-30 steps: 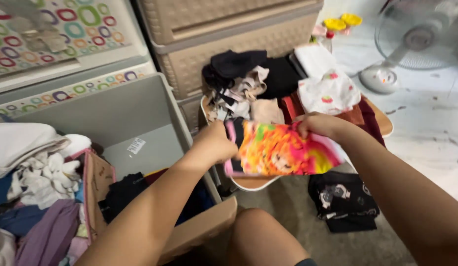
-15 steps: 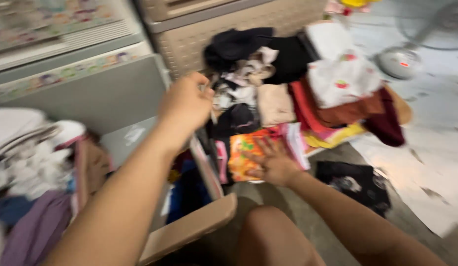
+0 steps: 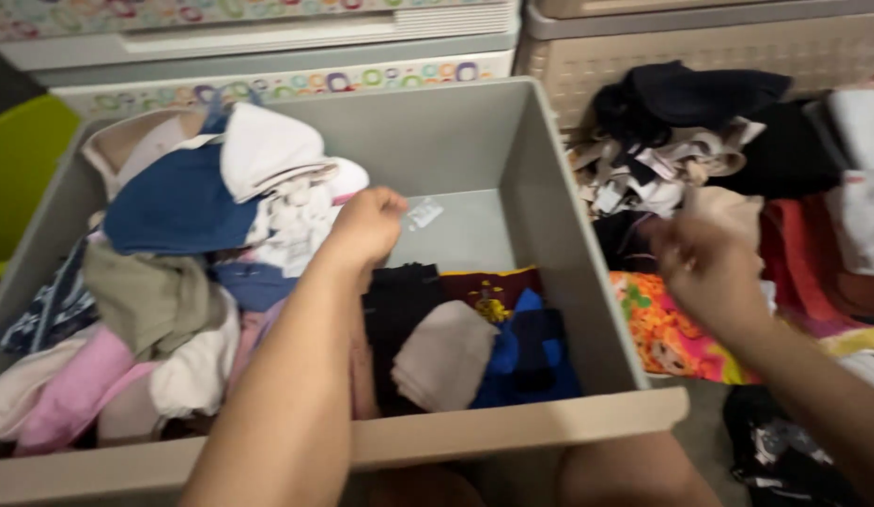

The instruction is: The person sorts and folds various clothing items from a drawer, placing them into a pink organizer. They handle underwear, socks, and small garments, arranging them neatly within the drawer compartments.

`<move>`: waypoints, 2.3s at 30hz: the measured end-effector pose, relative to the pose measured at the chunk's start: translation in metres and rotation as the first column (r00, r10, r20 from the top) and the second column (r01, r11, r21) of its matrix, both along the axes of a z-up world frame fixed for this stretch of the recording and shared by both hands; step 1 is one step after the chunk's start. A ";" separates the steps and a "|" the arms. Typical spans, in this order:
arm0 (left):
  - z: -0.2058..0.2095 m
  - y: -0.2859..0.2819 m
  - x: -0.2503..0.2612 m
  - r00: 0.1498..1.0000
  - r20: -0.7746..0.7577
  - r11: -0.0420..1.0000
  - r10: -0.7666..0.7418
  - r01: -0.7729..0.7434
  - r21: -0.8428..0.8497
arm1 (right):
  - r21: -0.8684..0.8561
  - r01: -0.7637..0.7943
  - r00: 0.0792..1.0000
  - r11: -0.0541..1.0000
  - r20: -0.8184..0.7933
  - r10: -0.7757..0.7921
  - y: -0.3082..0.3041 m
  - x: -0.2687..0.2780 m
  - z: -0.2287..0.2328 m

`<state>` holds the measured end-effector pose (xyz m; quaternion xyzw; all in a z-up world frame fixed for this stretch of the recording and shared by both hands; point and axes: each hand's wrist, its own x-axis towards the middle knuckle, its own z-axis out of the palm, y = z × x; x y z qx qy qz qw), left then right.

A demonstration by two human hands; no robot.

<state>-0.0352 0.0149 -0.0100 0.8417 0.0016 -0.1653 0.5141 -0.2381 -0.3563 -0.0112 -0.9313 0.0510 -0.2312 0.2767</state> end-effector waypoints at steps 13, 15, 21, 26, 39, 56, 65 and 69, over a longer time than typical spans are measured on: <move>-0.014 0.007 0.054 0.997 0.037 0.945 0.074 -0.058 -0.321 | 0.187 -0.123 0.529 0.975 -0.819 0.224 0.267 0.133 -0.016; -0.010 0.006 0.053 0.996 0.041 0.936 0.078 -0.059 -0.347 | 0.239 -0.059 0.572 0.969 -0.788 0.229 0.264 0.137 -0.025; 0.001 0.009 0.050 0.992 0.035 0.922 0.123 -0.101 -0.374 | 0.485 0.012 0.574 0.874 -0.719 0.392 0.228 0.163 -0.005; -0.016 0.011 0.067 0.976 0.136 0.833 0.167 -0.066 -0.549 | 0.849 0.022 0.562 0.528 -0.447 0.696 0.200 0.184 0.020; 0.051 0.021 -0.002 0.886 -0.235 0.576 -0.399 0.043 -0.816 | 0.998 0.064 0.636 0.012 -0.050 0.770 0.145 0.193 0.054; 0.052 -0.004 -0.002 0.985 -0.141 0.578 -0.096 -0.060 -0.814 | 0.668 -0.486 0.759 0.563 0.004 0.651 0.189 0.183 0.050; 0.023 -0.001 0.024 0.992 0.118 0.626 0.039 0.068 -0.777 | 0.998 -0.060 0.772 0.022 0.032 0.635 0.174 0.191 0.065; 0.024 0.013 0.025 0.993 -0.003 0.442 0.116 -0.055 -0.895 | 0.989 -0.078 0.781 -0.126 0.139 0.609 0.170 0.185 0.079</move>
